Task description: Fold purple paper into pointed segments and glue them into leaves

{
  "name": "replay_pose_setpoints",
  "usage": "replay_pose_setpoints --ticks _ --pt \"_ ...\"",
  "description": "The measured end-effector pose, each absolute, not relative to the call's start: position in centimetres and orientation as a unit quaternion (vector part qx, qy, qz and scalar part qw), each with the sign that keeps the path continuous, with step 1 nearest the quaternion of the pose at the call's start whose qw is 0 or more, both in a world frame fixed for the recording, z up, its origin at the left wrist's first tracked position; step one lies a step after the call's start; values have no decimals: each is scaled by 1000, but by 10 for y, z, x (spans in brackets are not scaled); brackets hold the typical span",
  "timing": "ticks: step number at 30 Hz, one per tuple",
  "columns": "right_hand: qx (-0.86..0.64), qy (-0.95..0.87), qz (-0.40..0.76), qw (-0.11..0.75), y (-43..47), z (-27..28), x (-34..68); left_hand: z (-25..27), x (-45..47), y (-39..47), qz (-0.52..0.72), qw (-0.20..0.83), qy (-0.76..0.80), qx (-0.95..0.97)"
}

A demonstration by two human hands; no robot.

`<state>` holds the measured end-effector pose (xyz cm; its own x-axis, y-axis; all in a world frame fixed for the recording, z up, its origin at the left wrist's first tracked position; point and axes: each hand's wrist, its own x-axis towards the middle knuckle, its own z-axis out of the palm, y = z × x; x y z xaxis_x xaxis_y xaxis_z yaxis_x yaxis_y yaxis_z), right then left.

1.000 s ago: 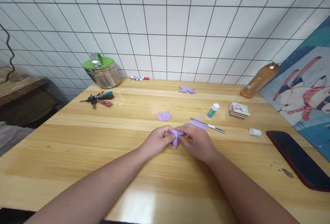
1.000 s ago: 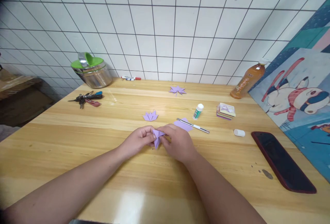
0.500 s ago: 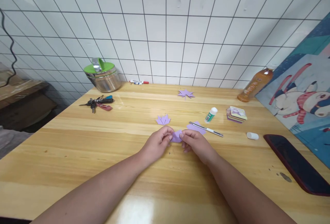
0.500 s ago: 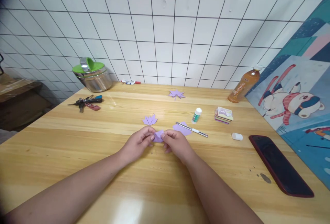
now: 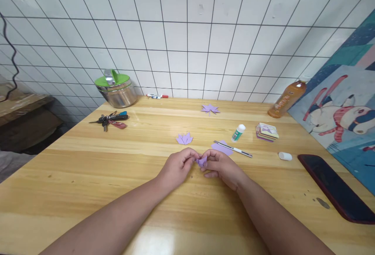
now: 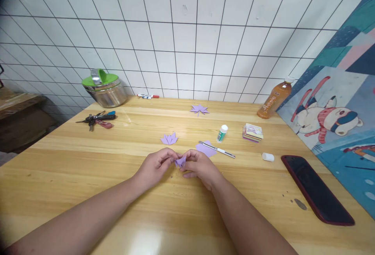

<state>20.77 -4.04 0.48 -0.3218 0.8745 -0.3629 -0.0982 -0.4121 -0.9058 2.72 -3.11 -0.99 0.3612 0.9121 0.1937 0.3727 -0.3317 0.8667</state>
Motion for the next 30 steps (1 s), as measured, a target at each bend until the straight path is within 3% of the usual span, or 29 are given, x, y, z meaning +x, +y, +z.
replay_pose_setpoints --ticks 14,18,24,30 --pt "-434 -396 732 346 -41 6 210 3 25 -41 339 267 393 812" --pt "-453 -395 705 376 -39 0 209 1 25 -39 366 296 441 765" --pt "-476 -431 671 370 -38 -3 205 -13 28 -27 411 434 451 662" --pt "-456 -461 679 345 -40 1 203 -7 27 -30 405 375 479 682"
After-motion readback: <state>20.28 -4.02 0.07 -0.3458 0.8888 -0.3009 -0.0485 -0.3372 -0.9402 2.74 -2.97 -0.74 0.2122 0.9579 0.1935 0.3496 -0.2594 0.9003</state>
